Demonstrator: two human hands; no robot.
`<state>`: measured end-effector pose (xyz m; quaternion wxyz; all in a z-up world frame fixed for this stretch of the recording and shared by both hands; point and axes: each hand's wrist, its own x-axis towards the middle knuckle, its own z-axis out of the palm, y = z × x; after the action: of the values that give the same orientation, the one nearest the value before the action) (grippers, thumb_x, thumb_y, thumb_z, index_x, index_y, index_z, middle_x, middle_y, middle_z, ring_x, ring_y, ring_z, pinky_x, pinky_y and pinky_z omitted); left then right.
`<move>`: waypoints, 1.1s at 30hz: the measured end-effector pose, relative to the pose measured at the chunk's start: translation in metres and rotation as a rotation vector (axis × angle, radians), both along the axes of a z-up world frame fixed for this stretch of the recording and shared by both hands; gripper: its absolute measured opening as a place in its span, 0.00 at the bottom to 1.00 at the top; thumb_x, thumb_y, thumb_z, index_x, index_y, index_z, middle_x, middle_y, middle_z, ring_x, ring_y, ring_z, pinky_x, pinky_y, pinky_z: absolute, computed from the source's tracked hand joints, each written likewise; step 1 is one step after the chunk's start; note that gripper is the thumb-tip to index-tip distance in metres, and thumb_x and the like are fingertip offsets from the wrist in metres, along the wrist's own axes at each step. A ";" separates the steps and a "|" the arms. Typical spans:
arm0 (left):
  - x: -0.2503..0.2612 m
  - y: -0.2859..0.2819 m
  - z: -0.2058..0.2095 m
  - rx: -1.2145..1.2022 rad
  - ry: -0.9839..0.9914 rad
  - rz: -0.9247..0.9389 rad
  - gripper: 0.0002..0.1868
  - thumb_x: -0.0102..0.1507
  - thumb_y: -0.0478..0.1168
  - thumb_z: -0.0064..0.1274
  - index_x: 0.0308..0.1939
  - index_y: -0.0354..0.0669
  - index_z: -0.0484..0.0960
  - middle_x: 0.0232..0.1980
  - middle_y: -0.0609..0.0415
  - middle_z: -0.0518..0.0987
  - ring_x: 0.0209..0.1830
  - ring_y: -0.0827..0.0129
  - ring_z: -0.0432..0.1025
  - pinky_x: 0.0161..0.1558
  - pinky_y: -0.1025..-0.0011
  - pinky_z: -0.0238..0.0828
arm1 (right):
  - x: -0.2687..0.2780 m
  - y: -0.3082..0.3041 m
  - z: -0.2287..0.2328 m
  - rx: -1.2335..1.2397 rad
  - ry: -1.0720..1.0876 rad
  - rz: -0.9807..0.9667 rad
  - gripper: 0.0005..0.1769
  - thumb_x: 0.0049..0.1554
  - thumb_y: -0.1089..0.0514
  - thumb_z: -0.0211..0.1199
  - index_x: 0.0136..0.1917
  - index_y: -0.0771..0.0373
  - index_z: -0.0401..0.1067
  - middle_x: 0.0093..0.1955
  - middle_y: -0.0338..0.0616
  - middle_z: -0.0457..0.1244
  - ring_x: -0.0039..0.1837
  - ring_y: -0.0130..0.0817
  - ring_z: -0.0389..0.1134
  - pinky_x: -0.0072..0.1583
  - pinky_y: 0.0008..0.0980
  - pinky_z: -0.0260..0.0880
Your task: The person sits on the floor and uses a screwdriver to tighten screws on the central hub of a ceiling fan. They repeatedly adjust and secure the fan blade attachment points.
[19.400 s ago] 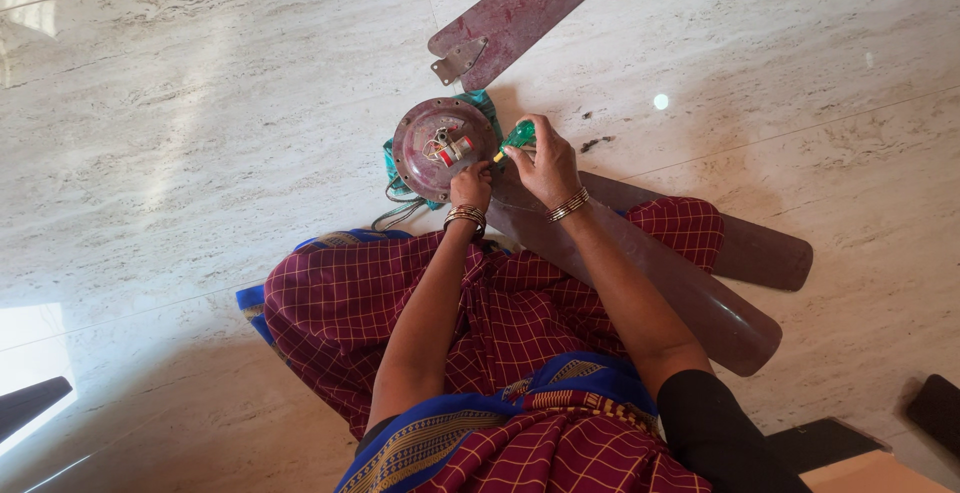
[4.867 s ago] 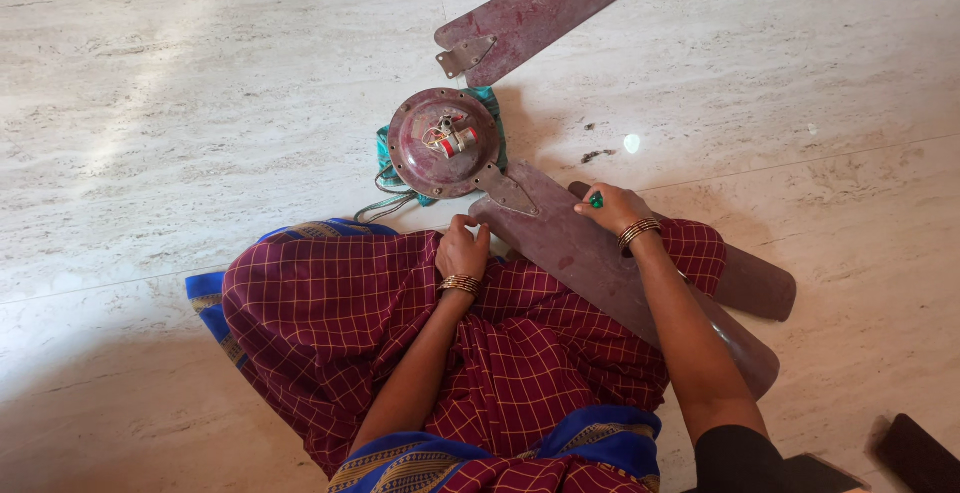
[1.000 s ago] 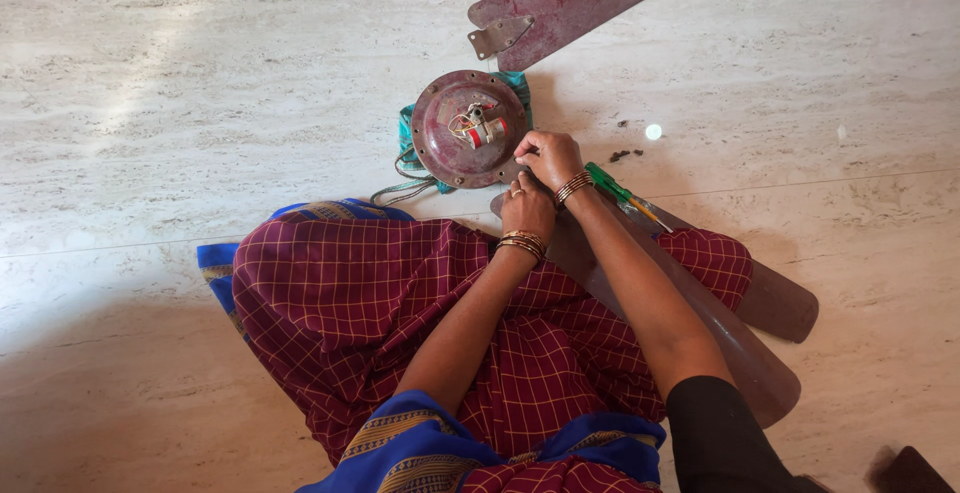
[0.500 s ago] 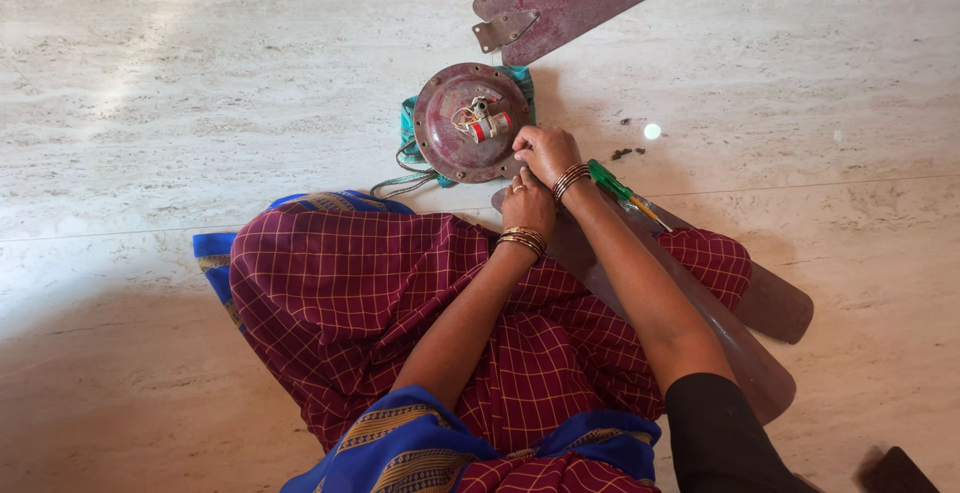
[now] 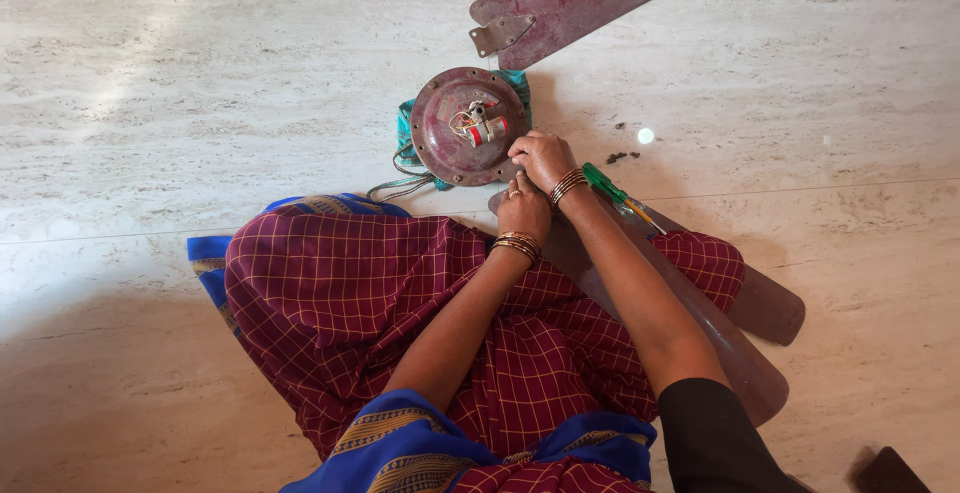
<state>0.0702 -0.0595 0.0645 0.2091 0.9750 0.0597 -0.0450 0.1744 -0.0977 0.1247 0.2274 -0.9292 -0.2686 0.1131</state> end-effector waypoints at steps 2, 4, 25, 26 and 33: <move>0.001 0.000 -0.001 -0.011 0.006 -0.001 0.21 0.66 0.43 0.46 0.55 0.31 0.82 0.71 0.31 0.68 0.69 0.44 0.68 0.65 0.57 0.67 | 0.000 -0.003 -0.002 0.029 0.004 0.003 0.04 0.52 0.61 0.70 0.43 0.55 0.81 0.45 0.42 0.71 0.49 0.43 0.73 0.53 0.40 0.74; 0.002 0.001 0.000 -0.017 0.003 -0.001 0.21 0.65 0.43 0.46 0.55 0.30 0.82 0.71 0.31 0.68 0.68 0.43 0.68 0.65 0.56 0.67 | -0.001 -0.004 -0.004 0.056 0.004 0.006 0.06 0.52 0.63 0.69 0.43 0.54 0.82 0.46 0.41 0.71 0.48 0.42 0.73 0.52 0.40 0.73; -0.001 0.005 0.003 0.012 0.017 -0.020 0.19 0.65 0.40 0.46 0.52 0.28 0.83 0.72 0.32 0.67 0.69 0.47 0.67 0.65 0.58 0.68 | -0.008 -0.006 -0.010 0.036 -0.081 -0.049 0.05 0.51 0.56 0.72 0.41 0.57 0.79 0.45 0.43 0.70 0.47 0.45 0.73 0.50 0.42 0.74; -0.001 0.005 0.003 0.006 0.027 -0.023 0.19 0.65 0.39 0.46 0.51 0.28 0.83 0.72 0.32 0.67 0.69 0.47 0.67 0.64 0.58 0.68 | -0.008 -0.006 -0.009 0.023 -0.080 -0.048 0.05 0.52 0.56 0.72 0.41 0.57 0.79 0.45 0.43 0.70 0.47 0.45 0.73 0.50 0.42 0.74; 0.000 0.003 -0.007 -0.070 -0.044 0.033 0.20 0.64 0.39 0.46 0.50 0.24 0.82 0.72 0.31 0.67 0.66 0.45 0.69 0.62 0.57 0.70 | -0.009 -0.005 -0.006 0.032 -0.080 -0.005 0.03 0.54 0.58 0.68 0.43 0.55 0.79 0.47 0.39 0.70 0.48 0.43 0.73 0.51 0.41 0.74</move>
<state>0.0705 -0.0564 0.0580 0.2453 0.9667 0.0697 -0.0220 0.1658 -0.1032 0.1185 0.2316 -0.9298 -0.2770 0.0712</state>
